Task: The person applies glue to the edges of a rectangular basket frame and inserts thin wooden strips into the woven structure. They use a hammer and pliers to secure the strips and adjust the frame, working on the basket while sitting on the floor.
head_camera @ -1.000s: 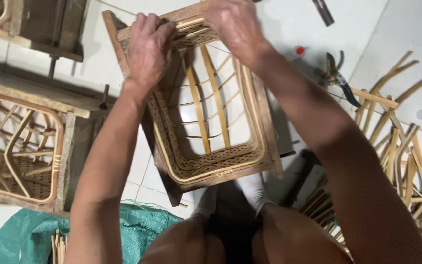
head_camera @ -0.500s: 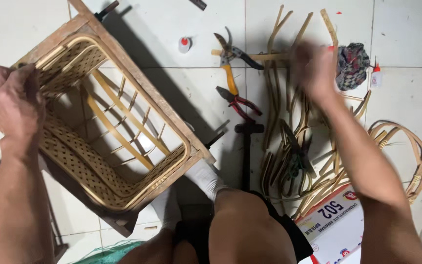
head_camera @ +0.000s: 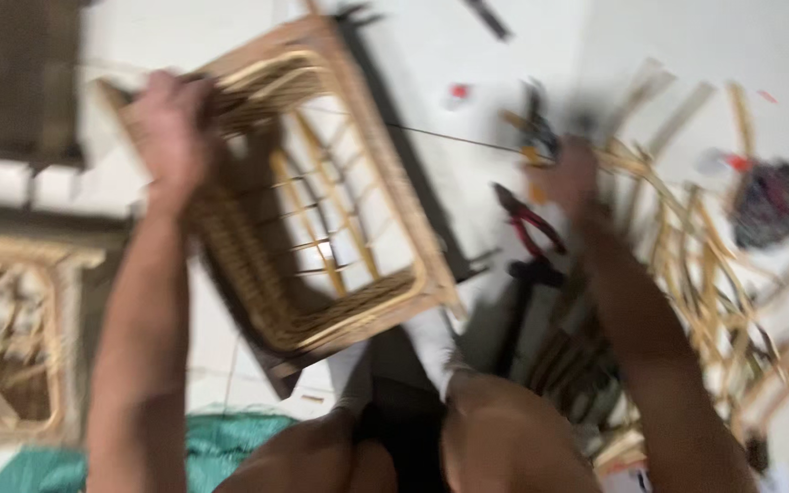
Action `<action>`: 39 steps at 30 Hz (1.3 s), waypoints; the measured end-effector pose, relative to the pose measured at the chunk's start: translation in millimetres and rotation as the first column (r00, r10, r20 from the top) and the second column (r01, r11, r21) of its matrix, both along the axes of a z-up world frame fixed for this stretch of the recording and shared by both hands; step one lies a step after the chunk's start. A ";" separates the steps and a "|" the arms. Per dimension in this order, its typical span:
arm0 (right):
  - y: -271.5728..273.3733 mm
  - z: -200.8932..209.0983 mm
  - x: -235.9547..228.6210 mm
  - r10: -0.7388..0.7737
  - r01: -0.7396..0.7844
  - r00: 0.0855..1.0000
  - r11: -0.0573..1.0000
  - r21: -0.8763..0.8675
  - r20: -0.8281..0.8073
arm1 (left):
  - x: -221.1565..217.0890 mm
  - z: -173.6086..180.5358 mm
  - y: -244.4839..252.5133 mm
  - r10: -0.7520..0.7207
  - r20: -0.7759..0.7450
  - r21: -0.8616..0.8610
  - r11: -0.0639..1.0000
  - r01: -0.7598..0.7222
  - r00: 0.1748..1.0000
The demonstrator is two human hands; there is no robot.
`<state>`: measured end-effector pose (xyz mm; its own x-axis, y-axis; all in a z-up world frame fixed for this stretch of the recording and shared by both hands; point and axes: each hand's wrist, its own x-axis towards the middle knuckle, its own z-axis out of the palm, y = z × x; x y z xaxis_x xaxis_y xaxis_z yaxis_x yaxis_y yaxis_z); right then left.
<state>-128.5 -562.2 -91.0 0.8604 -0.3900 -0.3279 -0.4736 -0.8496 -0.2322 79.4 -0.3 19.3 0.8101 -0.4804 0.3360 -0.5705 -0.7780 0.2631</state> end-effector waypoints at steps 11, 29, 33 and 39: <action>120.8 176.9 2.1 -0.337 0.062 0.940 0.003 0.998 -0.057 | 13.1 -32.2 -13.8 0.029 0.042 -0.039 0.999 -0.027 0.999; 358.7 113.0 100.2 -0.005 0.052 0.998 0.456 0.889 -0.055 | 12.0 -25.5 -18.1 -0.028 0.057 -0.249 0.968 0.041 0.998; 361.9 112.3 108.8 -0.005 0.046 0.999 0.444 0.895 -0.049 | 9.3 -22.6 -14.9 -0.044 0.019 -0.228 0.973 0.048 0.999; 367.7 119.1 114.6 -0.019 0.052 0.999 0.443 0.895 -0.049 | 7.5 -15.7 -15.8 -0.044 0.046 -0.223 0.973 0.054 0.998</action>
<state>-13.8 -194.5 28.1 0.8374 0.1050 -0.5365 -0.5184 -0.1590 -0.8402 86.8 -16.1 3.6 0.7709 -0.4280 0.4717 -0.6203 -0.6728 0.4032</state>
